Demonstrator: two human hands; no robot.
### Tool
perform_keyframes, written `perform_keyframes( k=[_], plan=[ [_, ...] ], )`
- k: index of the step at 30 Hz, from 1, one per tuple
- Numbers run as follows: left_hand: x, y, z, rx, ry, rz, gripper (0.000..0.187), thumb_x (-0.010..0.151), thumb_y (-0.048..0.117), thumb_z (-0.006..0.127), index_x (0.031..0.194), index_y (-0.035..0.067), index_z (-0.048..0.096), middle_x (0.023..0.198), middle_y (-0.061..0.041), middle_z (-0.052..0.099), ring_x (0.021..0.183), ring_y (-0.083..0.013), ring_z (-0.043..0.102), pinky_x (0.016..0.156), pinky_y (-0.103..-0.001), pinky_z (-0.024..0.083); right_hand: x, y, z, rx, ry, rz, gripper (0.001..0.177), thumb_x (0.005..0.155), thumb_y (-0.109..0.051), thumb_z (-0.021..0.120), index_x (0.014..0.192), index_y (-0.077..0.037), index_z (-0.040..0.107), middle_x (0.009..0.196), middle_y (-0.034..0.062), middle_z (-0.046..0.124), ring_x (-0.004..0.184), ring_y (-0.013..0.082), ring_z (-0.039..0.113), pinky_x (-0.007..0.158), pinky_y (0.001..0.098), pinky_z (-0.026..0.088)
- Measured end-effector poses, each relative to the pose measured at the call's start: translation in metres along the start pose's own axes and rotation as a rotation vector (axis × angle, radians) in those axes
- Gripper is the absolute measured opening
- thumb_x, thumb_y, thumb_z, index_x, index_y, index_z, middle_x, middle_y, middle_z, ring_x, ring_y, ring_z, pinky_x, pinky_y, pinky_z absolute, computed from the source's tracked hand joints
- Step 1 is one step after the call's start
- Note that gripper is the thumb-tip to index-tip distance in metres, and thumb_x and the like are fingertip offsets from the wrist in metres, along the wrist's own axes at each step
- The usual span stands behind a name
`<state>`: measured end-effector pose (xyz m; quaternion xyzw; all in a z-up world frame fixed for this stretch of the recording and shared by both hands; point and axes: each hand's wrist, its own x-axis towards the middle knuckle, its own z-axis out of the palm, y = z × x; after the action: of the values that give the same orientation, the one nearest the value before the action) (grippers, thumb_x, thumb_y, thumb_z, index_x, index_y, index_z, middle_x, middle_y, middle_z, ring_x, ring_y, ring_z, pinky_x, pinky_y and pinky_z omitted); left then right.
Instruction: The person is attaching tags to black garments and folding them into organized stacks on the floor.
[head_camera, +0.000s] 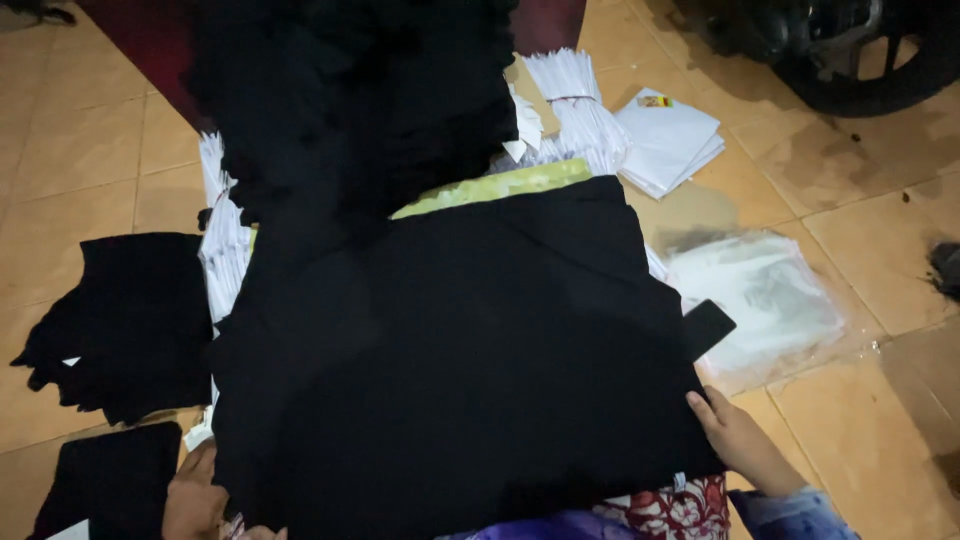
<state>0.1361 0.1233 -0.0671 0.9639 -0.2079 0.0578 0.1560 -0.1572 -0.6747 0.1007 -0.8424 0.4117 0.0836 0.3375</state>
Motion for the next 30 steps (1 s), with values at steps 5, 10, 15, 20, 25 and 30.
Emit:
perform_keyframes(
  k=[5, 10, 15, 20, 25, 30],
  plan=[
    [0.035, 0.172, -0.142, 0.247, -0.464, 0.155, 0.057, 0.065, 0.076, 0.075, 0.052, 0.021, 0.085, 0.118, -0.007, 0.069, 0.137, -0.0302, 0.051, 0.13, -0.06, 0.028, 0.021, -0.064, -0.077, -0.087, -0.075, 0.014, 0.069, 0.096, -0.062, 0.036, 0.121, -0.007, 0.071, 0.093, 0.0164, 0.073, 0.091, 0.0291, 0.068, 0.085, 0.0395, 0.053],
    [0.119, 0.33, -0.193, 0.216, -0.037, -0.307, 0.055, 0.09, 0.053, 0.054, 0.138, 0.027, 0.059, 0.129, -0.006, 0.069, 0.111, -0.0289, 0.07, 0.089, -0.039, 0.059, 0.091, -0.161, -0.08, -0.023, 0.234, -0.331, 0.044, 0.103, -0.036, 0.053, 0.114, 0.002, 0.072, 0.091, 0.0153, 0.074, 0.081, 0.0305, 0.066, 0.075, 0.0386, 0.05],
    [0.215, 0.286, -0.104, 0.03, -0.093, -0.199, 0.051, 0.105, 0.048, 0.043, 0.155, 0.036, 0.045, 0.161, -0.01, 0.044, 0.148, -0.0328, 0.041, 0.118, -0.046, 0.039, 0.215, -0.194, -0.03, -0.176, 0.246, -0.338, 0.051, 0.11, -0.046, 0.047, 0.123, -0.004, 0.074, 0.113, 0.023, 0.074, 0.113, 0.0437, 0.068, 0.093, 0.055, 0.054],
    [0.221, 0.278, -0.088, 0.146, -0.237, -0.371, 0.064, 0.099, 0.067, 0.029, 0.161, 0.051, 0.019, 0.172, 0.004, 0.019, 0.159, -0.0228, 0.012, 0.128, -0.046, 0.012, 0.208, -0.232, -0.023, -0.425, 0.479, -0.321, 0.036, 0.107, -0.038, 0.055, 0.115, -0.013, 0.079, 0.103, 0.018, 0.076, 0.101, 0.0397, 0.074, 0.084, 0.0526, 0.059],
    [0.223, 0.28, -0.088, 0.167, -0.241, -0.458, 0.071, 0.098, 0.073, 0.027, 0.162, 0.047, 0.014, 0.173, 0.006, 0.013, 0.159, -0.0216, 0.007, 0.129, -0.047, 0.005, 0.219, -0.245, -0.066, -0.33, 0.694, -0.386, 0.032, 0.113, -0.028, 0.051, 0.108, -0.006, 0.074, 0.094, 0.0211, 0.075, 0.096, 0.0419, 0.074, 0.081, 0.0539, 0.058],
    [0.223, 0.285, -0.097, 0.161, -0.271, -0.499, 0.076, 0.097, 0.074, 0.027, 0.164, 0.041, 0.012, 0.173, 0.005, 0.009, 0.159, -0.023, 0.004, 0.129, -0.047, 0.005, 0.286, -0.221, -0.022, -0.324, 0.7, -0.319, 0.036, 0.117, -0.036, 0.047, 0.11, -0.009, 0.07, 0.095, 0.0195, 0.076, 0.096, 0.0393, 0.074, 0.081, 0.0516, 0.058]
  ],
)
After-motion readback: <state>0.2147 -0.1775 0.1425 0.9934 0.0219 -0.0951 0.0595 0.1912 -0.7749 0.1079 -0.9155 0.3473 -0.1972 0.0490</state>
